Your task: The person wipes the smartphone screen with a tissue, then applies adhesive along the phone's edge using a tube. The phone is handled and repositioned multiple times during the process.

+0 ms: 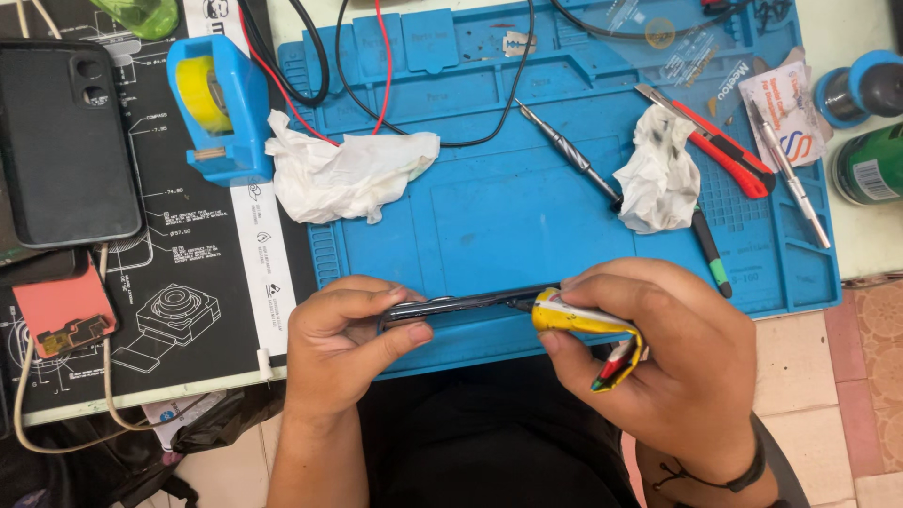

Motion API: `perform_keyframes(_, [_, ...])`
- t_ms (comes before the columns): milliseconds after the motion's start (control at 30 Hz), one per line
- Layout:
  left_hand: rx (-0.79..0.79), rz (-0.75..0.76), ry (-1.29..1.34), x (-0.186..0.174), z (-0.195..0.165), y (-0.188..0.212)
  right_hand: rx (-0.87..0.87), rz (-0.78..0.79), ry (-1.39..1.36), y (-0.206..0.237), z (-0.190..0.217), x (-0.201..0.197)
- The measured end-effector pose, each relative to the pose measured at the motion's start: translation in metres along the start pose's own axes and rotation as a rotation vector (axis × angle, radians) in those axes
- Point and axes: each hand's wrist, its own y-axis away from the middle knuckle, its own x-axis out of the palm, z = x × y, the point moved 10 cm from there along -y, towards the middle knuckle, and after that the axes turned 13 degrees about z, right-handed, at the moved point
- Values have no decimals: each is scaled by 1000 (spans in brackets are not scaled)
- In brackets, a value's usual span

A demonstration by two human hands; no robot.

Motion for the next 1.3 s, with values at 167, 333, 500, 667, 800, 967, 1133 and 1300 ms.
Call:
perform_keyframes(167, [-7, -3, -19, 0, 0, 0, -1, 6, 16, 0, -1, -2])
perform_keyframes(333, [-9, -11, 1, 0, 1, 1, -5, 6, -11, 2, -1, 1])
perform_keyframes(500, [-23, -21, 2, -1, 3, 1, -9, 3, 6, 2, -2, -1])
perform_keyframes(667, [-19, -22, 5, -2, 4, 2, 4, -7, 0, 3, -4, -2])
perform_keyframes(800, [-17, -23, -10, -3, 4, 3, 13, 0, -12, 4, -6, 1])
perform_keyframes(967, [-14, -29, -10, -4, 5, 4, 17, -13, 80, 5, -6, -5])
perform_keyframes(1133, [-22, -36, 10, -4, 5, 4, 9, -4, -7, 3, -5, -1])
perform_keyframes(1300, [-13, -32, 5, -4, 3, 3, -4, -7, 31, 1, -2, -5])
